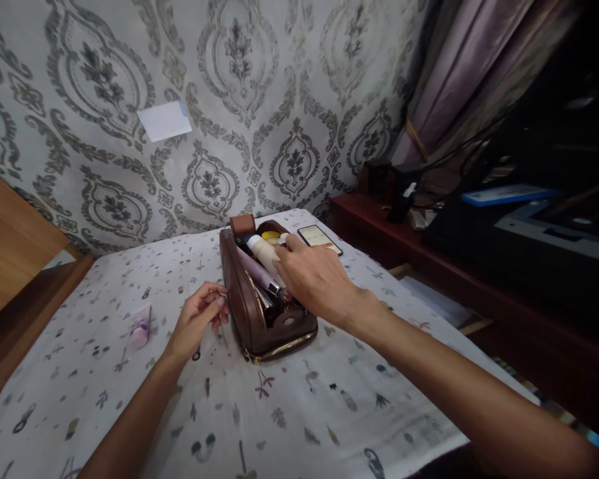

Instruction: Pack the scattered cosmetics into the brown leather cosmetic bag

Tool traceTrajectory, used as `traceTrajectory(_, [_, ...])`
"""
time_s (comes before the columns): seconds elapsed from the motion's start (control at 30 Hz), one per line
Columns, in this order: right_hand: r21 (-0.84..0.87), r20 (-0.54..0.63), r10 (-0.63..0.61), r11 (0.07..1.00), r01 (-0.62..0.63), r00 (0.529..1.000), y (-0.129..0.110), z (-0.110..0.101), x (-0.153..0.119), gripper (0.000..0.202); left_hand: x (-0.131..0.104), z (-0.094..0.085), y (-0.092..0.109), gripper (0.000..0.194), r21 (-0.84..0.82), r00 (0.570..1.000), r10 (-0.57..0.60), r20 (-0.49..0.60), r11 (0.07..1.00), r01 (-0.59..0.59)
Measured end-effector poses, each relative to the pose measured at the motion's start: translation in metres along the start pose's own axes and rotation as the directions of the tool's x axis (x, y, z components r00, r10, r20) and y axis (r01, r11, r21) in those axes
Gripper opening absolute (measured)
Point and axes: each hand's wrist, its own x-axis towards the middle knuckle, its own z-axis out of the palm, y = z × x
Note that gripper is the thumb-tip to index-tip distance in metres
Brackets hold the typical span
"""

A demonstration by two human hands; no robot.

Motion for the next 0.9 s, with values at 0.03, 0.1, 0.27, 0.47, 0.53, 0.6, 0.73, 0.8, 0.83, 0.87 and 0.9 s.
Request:
traceTrajectory(0.03, [0.004, 0.014, -0.011, 1.0, 0.011, 1.0, 0.0, -0.0003, 0.0004, 0.031, -0.0001, -0.0001, 0.0, 0.029, -0.002, 1.0, -0.001, 0.001, 1.0, 0.001])
traceTrajectory(0.1, [0.008, 0.028, -0.03, 1.0, 0.03, 0.999, 0.0006, 0.0007, 0.001, 0.031, -0.0004, 0.0, 0.0004, 0.03, -0.007, 1.0, -0.008, -0.002, 1.0, 0.008])
traceTrajectory(0.27, [-0.005, 0.002, -0.033, 0.999, 0.033, 0.999, 0.0029, 0.0071, 0.001, 0.031, -0.001, 0.0005, 0.0013, 0.031, -0.017, 1.0, -0.012, -0.005, 1.0, 0.012])
traceTrajectory(0.47, [-0.004, -0.025, -0.039, 0.999, 0.039, 0.999, 0.0029, 0.0065, -0.002, 0.025, -0.0007, -0.0003, 0.0011, 0.031, -0.039, 1.0, -0.009, 0.002, 0.999, 0.009])
traceTrajectory(0.53, [0.001, -0.039, -0.036, 0.999, 0.036, 0.999, 0.0026, 0.0054, -0.0033, 0.024, -0.0006, -0.0004, 0.001, 0.031, -0.037, 1.0, -0.008, 0.002, 0.999, 0.008])
traceTrajectory(0.6, [0.004, -0.039, -0.032, 0.999, 0.032, 0.999, 0.0022, 0.0043, -0.0045, 0.024, -0.0004, -0.0003, 0.0006, 0.031, -0.034, 1.0, -0.005, 0.006, 0.999, 0.005])
traceTrajectory(0.73, [0.01, -0.026, -0.029, 1.0, 0.029, 0.999, 0.0008, 0.0016, -0.0059, 0.025, -0.0001, -0.0001, -0.0004, 0.031, -0.039, 1.0, -0.006, 0.013, 0.999, 0.007])
traceTrajectory(0.8, [0.009, -0.03, -0.019, 1.0, 0.02, 0.999, -0.0004, 0.0003, -0.0058, 0.025, -0.0003, 0.0, -0.0004, 0.031, -0.041, 1.0, -0.007, 0.014, 0.999, 0.008])
traceTrajectory(0.83, [0.01, -0.027, -0.012, 1.0, 0.012, 1.0, -0.0011, -0.0002, -0.0057, 0.025, -0.0005, 0.0001, -0.0002, 0.031, -0.043, 1.0, -0.006, 0.016, 0.999, 0.007])
traceTrajectory(0.87, [0.01, -0.023, -0.006, 1.0, 0.006, 1.0, -0.0018, -0.0006, -0.0055, 0.026, -0.0008, 0.0001, 0.0001, 0.031, -0.045, 1.0, -0.005, 0.017, 0.999, 0.005])
traceTrajectory(0.9, [0.012, -0.018, -0.001, 1.0, 0.001, 1.0, -0.0024, -0.0008, -0.0053, 0.026, -0.001, 0.0001, 0.0003, 0.031, -0.047, 1.0, -0.002, 0.019, 0.999, 0.003])
